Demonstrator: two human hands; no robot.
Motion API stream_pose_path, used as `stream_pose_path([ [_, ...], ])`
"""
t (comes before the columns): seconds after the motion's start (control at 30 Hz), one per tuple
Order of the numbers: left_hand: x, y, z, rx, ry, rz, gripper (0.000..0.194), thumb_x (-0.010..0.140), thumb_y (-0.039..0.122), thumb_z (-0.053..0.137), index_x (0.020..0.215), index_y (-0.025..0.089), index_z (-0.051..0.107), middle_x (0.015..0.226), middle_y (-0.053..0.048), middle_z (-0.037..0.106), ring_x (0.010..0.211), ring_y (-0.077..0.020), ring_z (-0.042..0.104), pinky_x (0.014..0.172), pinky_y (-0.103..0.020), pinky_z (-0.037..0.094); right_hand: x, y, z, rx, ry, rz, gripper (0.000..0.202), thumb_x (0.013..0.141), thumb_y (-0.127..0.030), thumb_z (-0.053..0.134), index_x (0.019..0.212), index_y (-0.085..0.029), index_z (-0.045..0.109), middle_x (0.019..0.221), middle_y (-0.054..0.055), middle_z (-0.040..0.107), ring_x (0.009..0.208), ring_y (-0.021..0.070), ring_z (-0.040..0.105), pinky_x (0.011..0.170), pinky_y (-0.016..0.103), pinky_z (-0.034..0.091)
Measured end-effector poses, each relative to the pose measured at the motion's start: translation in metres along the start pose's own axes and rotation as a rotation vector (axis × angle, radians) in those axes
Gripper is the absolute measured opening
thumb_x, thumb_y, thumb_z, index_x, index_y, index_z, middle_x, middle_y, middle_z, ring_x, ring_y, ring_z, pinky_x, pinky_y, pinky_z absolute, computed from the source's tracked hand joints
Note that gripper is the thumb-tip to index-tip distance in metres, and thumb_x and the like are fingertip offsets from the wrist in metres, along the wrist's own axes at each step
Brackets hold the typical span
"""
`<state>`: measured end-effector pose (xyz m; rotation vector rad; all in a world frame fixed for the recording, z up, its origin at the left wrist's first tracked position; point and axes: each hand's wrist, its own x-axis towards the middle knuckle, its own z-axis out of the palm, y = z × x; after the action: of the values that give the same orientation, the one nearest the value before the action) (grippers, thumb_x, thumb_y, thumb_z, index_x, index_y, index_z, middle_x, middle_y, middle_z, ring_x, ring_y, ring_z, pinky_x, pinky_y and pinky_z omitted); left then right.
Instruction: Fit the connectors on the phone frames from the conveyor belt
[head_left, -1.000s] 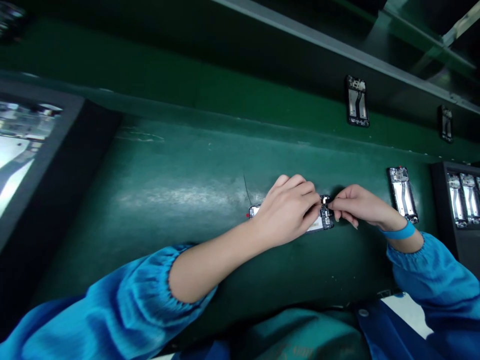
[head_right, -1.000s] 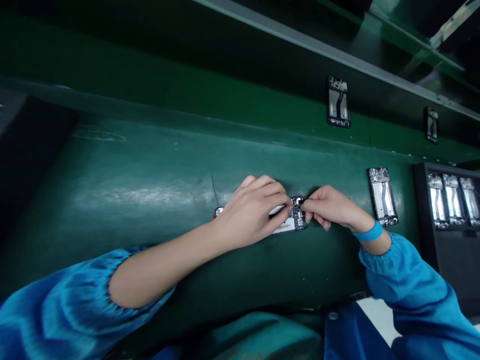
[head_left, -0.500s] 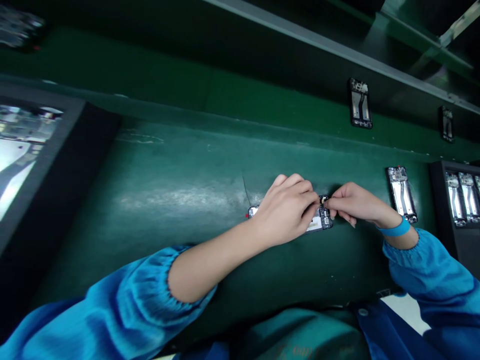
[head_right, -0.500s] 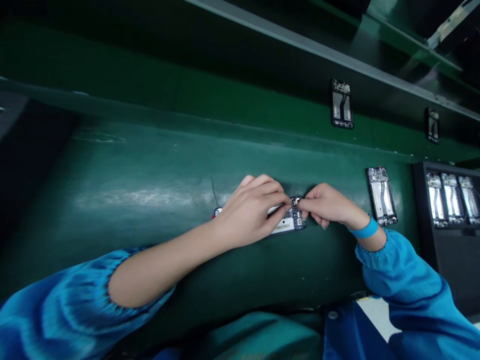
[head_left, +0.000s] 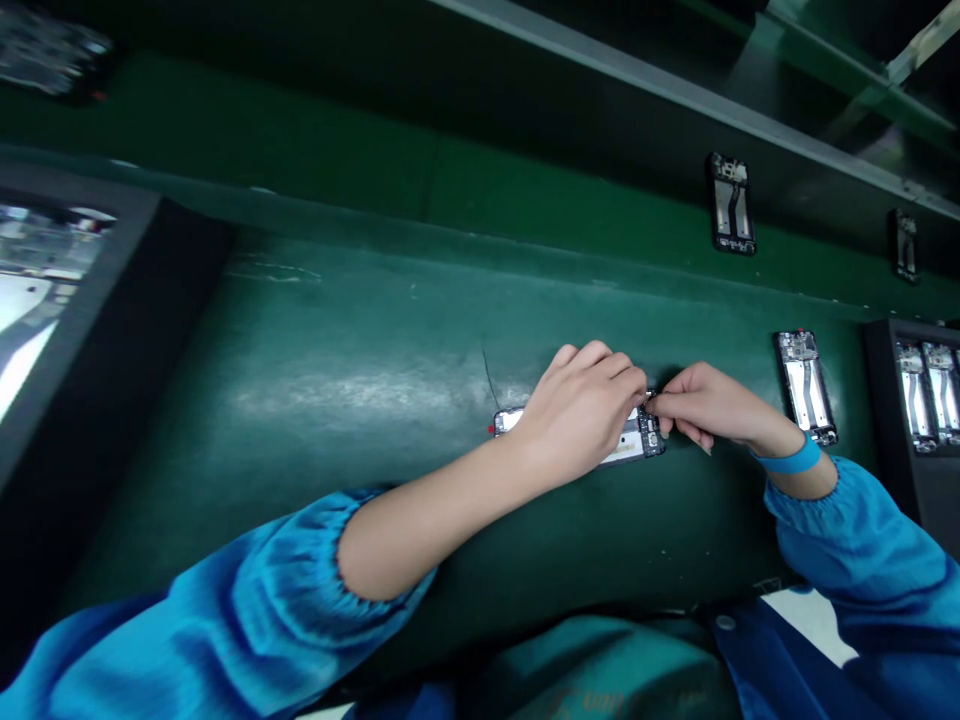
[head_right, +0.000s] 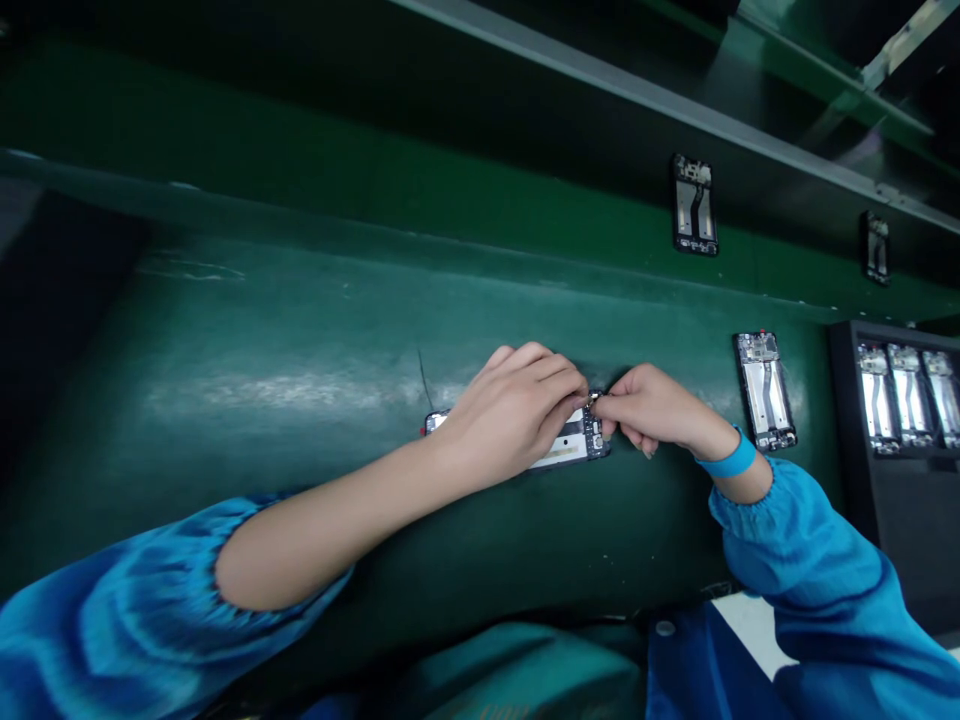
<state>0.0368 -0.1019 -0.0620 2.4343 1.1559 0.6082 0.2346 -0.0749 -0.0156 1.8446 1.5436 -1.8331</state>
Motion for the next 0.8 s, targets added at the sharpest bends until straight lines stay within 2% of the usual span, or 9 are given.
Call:
stream_pose_path([
  [0.1,0.0,0.001,0.002,0.034,0.004,-0.01,0.022,0.102,0.019,0.047,0.089,0.017,0.065,0.088,-0.005,0.068,0.087,-0.023,0.052,0.074,-0.037,0.034,0.001,0.0,0.003,-0.027,0.007,0.012,0.031,0.086,-0.027,0.061,0.056,-0.018,0.065,0.037,-0.004,0.051,0.032,0.0082,0.046,0.036,0.019,0.034],
  [0.17,0.001,0.001,0.004,0.066,0.007,-0.024,0.021,0.101,0.019,0.048,0.089,0.016,0.064,0.086,-0.005,0.067,0.084,-0.0228,0.053,0.073,-0.037,0.034,0.002,0.001,0.007,-0.101,0.074,-0.018,0.034,0.085,-0.028,0.061,0.054,-0.018,0.064,0.035,-0.004,0.047,0.032,0.0083,0.041,0.037,0.022,0.03],
  [0.3,0.003,0.002,0.005,0.075,0.025,-0.068,0.015,0.099,0.021,0.052,0.09,0.017,0.064,0.083,-0.004,0.067,0.083,-0.0231,0.055,0.073,-0.038,0.035,0.0,0.007,0.012,-0.268,0.237,-0.228,0.039,0.086,-0.028,0.061,0.048,-0.018,0.059,0.039,-0.004,0.042,0.041,0.0081,0.036,0.044,0.026,0.024],
  [0.37,0.001,0.002,0.002,0.068,0.054,-0.068,0.012,0.098,0.021,0.054,0.099,0.017,0.065,0.09,-0.005,0.07,0.088,-0.0242,0.058,0.076,-0.039,0.037,-0.004,0.012,0.009,-0.203,0.22,-0.319,0.038,0.09,-0.031,0.061,0.054,-0.018,0.061,0.047,-0.003,0.047,0.046,0.0097,0.04,0.047,0.026,0.029],
  [0.43,-0.005,0.004,-0.004,0.107,0.098,-0.033,0.019,0.099,0.023,0.052,0.11,0.018,0.066,0.104,-0.007,0.071,0.099,-0.0264,0.059,0.081,-0.041,0.039,-0.009,0.018,0.004,-0.091,0.25,-0.438,0.038,0.097,-0.037,0.056,0.066,-0.018,0.068,0.058,-0.001,0.055,0.056,0.0129,0.051,0.056,0.027,0.039],
  [0.53,-0.022,0.005,-0.011,0.21,0.113,0.082,0.03,0.102,0.035,0.051,0.121,0.021,0.068,0.128,-0.011,0.067,0.118,-0.0326,0.057,0.093,-0.049,0.04,-0.017,0.029,0.002,-0.078,0.506,-0.629,0.04,0.105,-0.041,0.046,0.087,-0.019,0.075,0.076,0.004,0.064,0.077,0.0177,0.061,0.073,0.031,0.046],
  [0.6,-0.035,0.005,-0.013,0.252,0.065,0.152,0.039,0.102,0.046,0.051,0.129,0.023,0.067,0.141,-0.012,0.062,0.127,-0.0366,0.053,0.1,-0.055,0.037,-0.019,0.035,0.006,-0.13,0.618,-0.695,0.035,0.106,-0.038,0.047,0.094,-0.02,0.074,0.08,0.004,0.066,0.079,0.0178,0.062,0.073,0.032,0.046],
  [0.7,-0.047,0.004,-0.013,0.265,-0.014,0.193,0.047,0.102,0.052,0.05,0.139,0.025,0.062,0.15,-0.01,0.056,0.133,-0.0375,0.05,0.105,-0.058,0.036,-0.02,0.038,0.018,-0.2,0.59,-0.784,0.026,0.105,-0.032,0.051,0.093,-0.019,0.071,0.079,0.003,0.068,0.073,0.0164,0.062,0.069,0.03,0.047],
  [0.8,-0.05,0.003,-0.013,0.256,-0.032,0.197,0.047,0.102,0.053,0.049,0.138,0.027,0.063,0.151,-0.01,0.055,0.136,-0.0362,0.05,0.106,-0.057,0.037,-0.019,0.04,0.024,-0.322,0.581,-0.894,0.019,0.104,-0.026,0.054,0.093,-0.019,0.069,0.081,0.004,0.07,0.074,0.0167,0.063,0.071,0.031,0.048],
])
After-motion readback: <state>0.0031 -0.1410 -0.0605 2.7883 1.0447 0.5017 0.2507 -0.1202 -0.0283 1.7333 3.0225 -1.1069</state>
